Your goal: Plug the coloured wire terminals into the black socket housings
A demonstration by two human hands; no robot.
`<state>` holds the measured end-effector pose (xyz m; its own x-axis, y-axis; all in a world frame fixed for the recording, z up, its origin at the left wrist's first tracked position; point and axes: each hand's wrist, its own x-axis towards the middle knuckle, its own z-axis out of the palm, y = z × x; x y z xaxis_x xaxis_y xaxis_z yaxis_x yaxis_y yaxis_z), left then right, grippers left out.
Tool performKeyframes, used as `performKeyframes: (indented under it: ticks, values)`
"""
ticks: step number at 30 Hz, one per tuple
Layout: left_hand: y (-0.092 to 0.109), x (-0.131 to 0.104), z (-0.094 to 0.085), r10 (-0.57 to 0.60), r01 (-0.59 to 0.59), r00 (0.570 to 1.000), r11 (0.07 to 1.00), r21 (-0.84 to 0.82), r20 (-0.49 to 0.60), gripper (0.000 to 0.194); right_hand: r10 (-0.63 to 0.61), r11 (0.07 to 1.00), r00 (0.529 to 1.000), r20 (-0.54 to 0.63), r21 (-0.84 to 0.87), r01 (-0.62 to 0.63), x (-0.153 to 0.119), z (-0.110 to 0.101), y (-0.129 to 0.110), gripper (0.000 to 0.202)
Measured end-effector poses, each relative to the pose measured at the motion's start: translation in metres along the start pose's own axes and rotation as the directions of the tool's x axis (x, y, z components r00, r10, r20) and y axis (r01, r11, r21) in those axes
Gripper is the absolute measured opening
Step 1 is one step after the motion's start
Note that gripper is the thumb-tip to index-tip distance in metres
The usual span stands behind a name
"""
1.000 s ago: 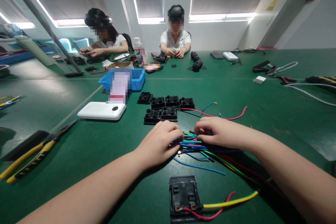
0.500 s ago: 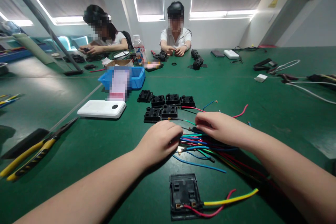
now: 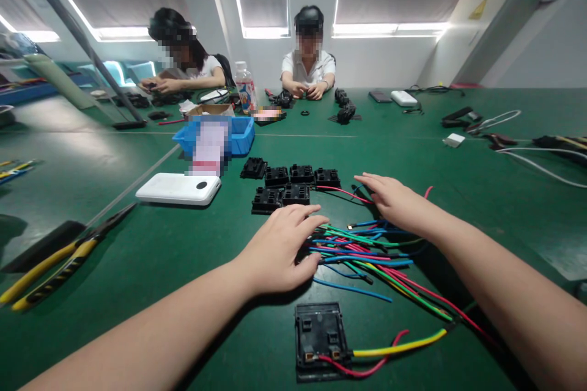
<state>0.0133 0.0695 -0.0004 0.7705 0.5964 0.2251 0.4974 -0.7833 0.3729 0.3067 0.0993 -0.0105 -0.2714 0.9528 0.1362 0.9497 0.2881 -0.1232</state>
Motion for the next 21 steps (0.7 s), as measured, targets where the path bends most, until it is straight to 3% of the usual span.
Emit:
performKeyframes:
  ticks: [4, 11, 21]
  values:
    - [0.000, 0.002, 0.001, -0.029, 0.027, 0.997, 0.999, 0.035, 0.065, 0.060, -0.026, 1.000, 0.999, 0.035, 0.017, 0.025, 0.004, 0.003, 0.008, 0.036]
    - [-0.003, 0.004, 0.002, -0.032, 0.029, 0.996, 0.999, 0.033, 0.088, 0.049, -0.015, 0.999, 1.000, 0.006, 0.040, 0.015, 0.006, -0.002, 0.006, 0.017]
    - [-0.004, 0.004, 0.003, -0.029, 0.026, 0.996, 0.999, 0.030, 0.082, 0.046, -0.017, 1.000, 1.000, 0.001, 0.004, 0.017, 0.004, -0.001, -0.002, 0.016]
